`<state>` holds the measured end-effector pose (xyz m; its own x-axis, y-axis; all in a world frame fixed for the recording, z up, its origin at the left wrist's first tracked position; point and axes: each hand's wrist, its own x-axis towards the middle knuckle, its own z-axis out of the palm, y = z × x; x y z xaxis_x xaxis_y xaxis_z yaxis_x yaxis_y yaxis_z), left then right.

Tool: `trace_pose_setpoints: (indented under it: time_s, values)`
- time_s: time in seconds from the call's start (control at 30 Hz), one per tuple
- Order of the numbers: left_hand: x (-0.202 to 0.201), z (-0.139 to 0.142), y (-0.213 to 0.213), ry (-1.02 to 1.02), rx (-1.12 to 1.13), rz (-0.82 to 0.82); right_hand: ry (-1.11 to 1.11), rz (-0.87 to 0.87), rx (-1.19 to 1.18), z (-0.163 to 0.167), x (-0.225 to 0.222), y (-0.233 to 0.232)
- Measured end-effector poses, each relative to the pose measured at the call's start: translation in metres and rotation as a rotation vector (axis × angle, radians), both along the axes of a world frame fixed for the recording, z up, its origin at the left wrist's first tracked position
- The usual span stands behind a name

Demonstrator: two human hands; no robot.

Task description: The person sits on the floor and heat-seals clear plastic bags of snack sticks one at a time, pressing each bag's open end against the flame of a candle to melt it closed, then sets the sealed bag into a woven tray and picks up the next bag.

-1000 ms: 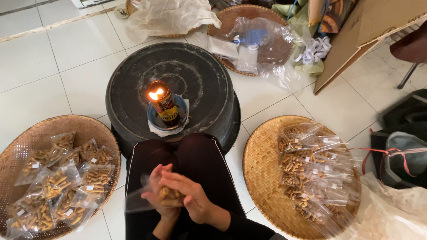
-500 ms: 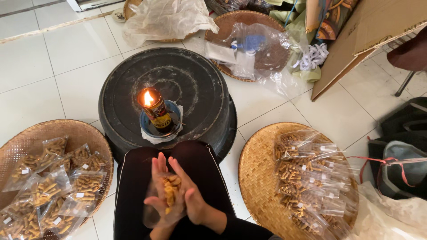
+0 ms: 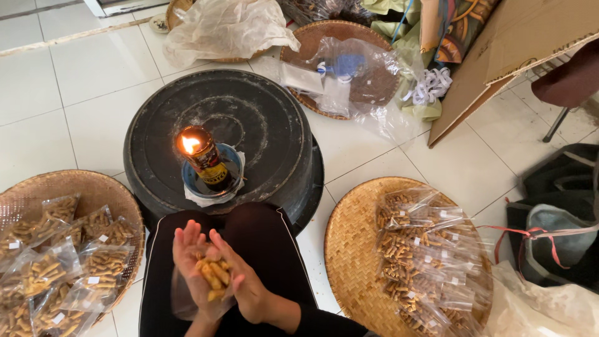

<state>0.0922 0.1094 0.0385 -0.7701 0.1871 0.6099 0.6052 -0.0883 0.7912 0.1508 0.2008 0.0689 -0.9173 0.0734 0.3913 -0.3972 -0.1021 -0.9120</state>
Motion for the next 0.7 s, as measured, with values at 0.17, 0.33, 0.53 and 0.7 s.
trace_pose_setpoints:
  time_s: [0.17,0.33,0.53,0.7]
  values:
    - [-0.015,-0.002,-0.003,-0.430,0.104,-0.167,0.017,-0.029,0.033,0.006,-0.002,0.009]
    - [-0.027,0.008,-0.018,-0.414,0.021,-0.349,0.070,0.277,-0.415,0.021,0.009,0.014]
    - [-0.016,0.027,-0.012,-0.405,0.105,-0.231,0.125,-0.308,-0.068,0.020,0.021,0.004]
    - [-0.013,0.050,-0.019,-0.435,0.144,-0.242,0.156,-0.484,-0.031,0.009,0.024,0.012]
